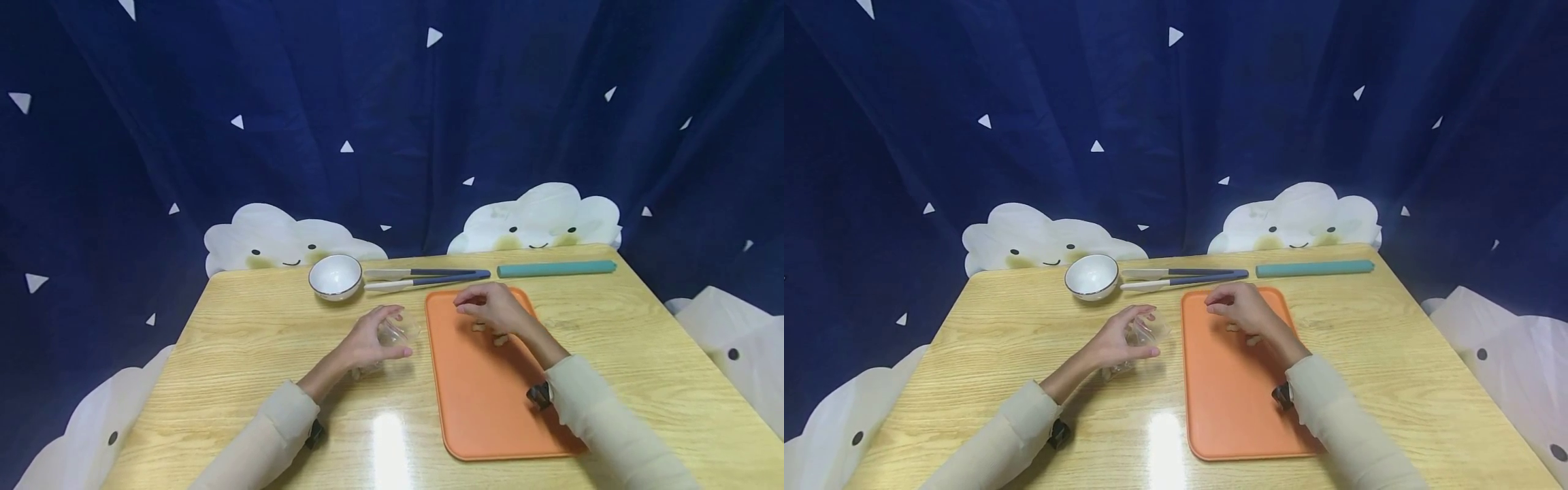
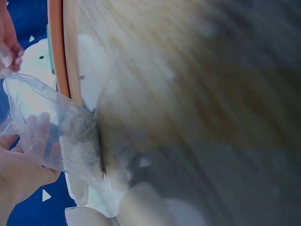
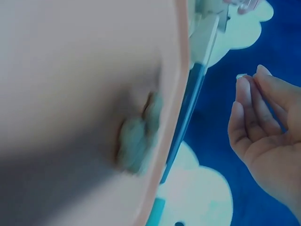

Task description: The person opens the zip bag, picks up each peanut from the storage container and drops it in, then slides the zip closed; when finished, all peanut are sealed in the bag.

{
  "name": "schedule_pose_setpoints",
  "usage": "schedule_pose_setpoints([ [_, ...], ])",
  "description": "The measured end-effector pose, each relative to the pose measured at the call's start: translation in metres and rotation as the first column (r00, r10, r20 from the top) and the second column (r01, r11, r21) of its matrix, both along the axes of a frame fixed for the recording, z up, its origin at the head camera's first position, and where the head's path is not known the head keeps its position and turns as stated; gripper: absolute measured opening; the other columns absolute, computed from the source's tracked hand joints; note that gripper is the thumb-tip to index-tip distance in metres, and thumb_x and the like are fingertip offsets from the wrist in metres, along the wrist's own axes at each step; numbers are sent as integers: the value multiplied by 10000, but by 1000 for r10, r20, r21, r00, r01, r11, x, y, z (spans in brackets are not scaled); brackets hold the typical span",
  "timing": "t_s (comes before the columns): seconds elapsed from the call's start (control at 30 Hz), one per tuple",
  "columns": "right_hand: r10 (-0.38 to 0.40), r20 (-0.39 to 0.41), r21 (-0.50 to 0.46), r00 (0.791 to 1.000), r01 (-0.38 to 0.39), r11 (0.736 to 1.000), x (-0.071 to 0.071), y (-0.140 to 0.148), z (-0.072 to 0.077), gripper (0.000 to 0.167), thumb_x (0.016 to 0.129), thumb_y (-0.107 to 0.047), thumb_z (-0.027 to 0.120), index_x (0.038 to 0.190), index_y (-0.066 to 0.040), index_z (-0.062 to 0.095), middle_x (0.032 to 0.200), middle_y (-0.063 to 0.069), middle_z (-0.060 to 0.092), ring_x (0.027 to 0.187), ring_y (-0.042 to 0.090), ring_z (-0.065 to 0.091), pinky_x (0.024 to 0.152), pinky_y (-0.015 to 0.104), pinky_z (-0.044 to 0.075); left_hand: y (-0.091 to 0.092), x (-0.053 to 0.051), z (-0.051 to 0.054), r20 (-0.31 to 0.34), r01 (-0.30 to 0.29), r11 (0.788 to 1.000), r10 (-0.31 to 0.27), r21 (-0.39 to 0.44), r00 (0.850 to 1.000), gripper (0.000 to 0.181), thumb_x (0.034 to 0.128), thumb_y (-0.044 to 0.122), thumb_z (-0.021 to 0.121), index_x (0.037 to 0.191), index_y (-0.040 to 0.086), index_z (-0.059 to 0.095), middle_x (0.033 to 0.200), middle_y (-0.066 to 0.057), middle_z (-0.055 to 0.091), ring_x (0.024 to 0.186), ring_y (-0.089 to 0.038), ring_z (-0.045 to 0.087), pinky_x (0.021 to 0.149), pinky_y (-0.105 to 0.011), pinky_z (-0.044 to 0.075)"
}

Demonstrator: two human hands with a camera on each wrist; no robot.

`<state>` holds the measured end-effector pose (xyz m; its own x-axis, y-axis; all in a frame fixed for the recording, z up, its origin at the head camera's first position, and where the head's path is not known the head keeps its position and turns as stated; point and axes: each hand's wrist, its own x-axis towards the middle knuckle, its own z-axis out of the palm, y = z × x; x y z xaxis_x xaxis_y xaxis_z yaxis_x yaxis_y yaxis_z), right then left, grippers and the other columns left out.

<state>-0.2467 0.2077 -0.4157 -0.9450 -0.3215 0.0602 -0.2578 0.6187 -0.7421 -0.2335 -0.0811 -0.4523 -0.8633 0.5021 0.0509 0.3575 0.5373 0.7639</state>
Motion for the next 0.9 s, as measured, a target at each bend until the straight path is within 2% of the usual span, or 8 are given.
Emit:
schedule_pose_setpoints([
  [0.23, -16, -22, 96, 1000, 18, 995, -10, 26, -13, 169, 868, -151, 680, 996, -45, 715, 918, 49, 720, 809, 134, 642, 720, 279, 526, 0, -1, 3, 19, -33, 999, 34, -23, 999, 886, 706, 425, 801, 1439, 146, 389, 1436, -26, 466, 1299, -325, 448, 1065, -530, 380],
  [0.5, -14, -34, 203, 999, 20, 979, -22, 44, -24, 84, 844, -116, 695, 898, -64, 735, 855, 48, 733, 752, 111, 646, 684, 257, 515, 0, -1, 2, 23, -22, 1000, 22, -3, 999, 883, 708, 423, 800, 1435, 125, 395, 1435, -44, 467, 1300, -335, 444, 1070, -533, 374],
  [0.6, -16, -6, 227, 1000, 17, 974, -24, 47, -27, 58, 828, -118, 713, 863, -78, 738, 834, 39, 734, 723, 84, 622, 661, 246, 492, 0, -1, 2, 18, -24, 1000, 24, -4, 1000, 882, 708, 423, 800, 1435, 127, 396, 1436, -43, 467, 1300, -333, 445, 1072, -527, 375],
  [0.8, -27, 75, 207, 997, 11, 978, -28, 49, -33, 45, 799, -65, 727, 843, -68, 737, 826, 58, 726, 692, 79, 581, 628, 256, 466, -2, -1, 1, 18, -25, 1000, 25, -2, 1000, 874, 706, 431, 800, 1433, 154, 401, 1438, -41, 464, 1302, -328, 446, 1072, -519, 378],
  [0.9, -29, 87, 215, 996, 9, 977, -30, 48, -36, 46, 796, -60, 728, 839, -74, 737, 826, 52, 725, 696, 78, 577, 635, 257, 467, -2, -1, 0, 18, -22, 1000, 22, 6, 1000, 874, 704, 431, 802, 1430, 149, 405, 1424, -44, 477, 1298, -331, 449, 1071, -520, 378],
])
